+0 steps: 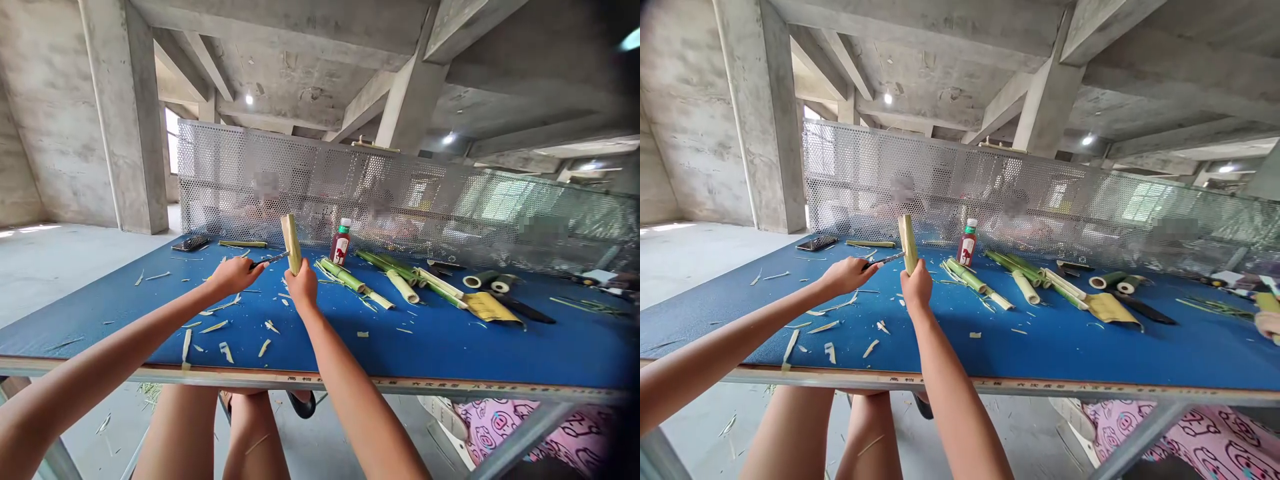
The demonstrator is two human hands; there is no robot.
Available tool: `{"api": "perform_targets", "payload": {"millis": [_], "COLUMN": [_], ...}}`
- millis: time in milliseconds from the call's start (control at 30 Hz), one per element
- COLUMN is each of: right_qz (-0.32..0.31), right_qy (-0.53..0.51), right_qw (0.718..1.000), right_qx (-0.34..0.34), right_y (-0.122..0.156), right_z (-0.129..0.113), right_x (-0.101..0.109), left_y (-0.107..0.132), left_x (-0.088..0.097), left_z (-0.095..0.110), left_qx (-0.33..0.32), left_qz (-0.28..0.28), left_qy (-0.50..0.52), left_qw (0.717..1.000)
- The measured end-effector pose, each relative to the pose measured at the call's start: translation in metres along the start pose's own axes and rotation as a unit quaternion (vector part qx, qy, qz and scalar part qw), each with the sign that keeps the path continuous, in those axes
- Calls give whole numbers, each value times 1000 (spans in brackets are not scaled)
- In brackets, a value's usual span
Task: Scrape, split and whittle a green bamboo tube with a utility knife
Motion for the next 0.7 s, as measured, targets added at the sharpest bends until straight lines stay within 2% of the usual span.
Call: {"api": "perform_targets", "payload": {"millis": [133, 267, 400, 600, 700], "right_qz": [19, 8, 9, -44, -56], "right_qy": [44, 51, 73, 79, 73], "right_qw": [999, 998, 997, 996, 996], "right_qx": [20, 33, 21, 23, 6], "right_y": [-3, -7, -10, -4, -4], "right_z": [-2, -2, 3, 2, 3], "right_x": [5, 6, 9, -3, -4], "left_y": [-6, -21, -35, -62, -74], "left_x": [4, 8, 4, 6, 6], "left_z": [4, 6, 9, -3, -1], "left_qx": [15, -20, -48, 30, 12], "left_qz": [21, 62, 69, 96, 92], "left_qy": [-40, -80, -80, -93, -98], "left_qw": [999, 995, 993, 991, 991]}}
Point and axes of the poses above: each hand's wrist, its own y-axis away from the middle knuckle, its own x-axis out of the back of the hand, z = x × y, the point moved 7 cm from there along -y, towards the middle knuckle, and after that the axes turned 15 degrees about z, right-handed, at the moved point
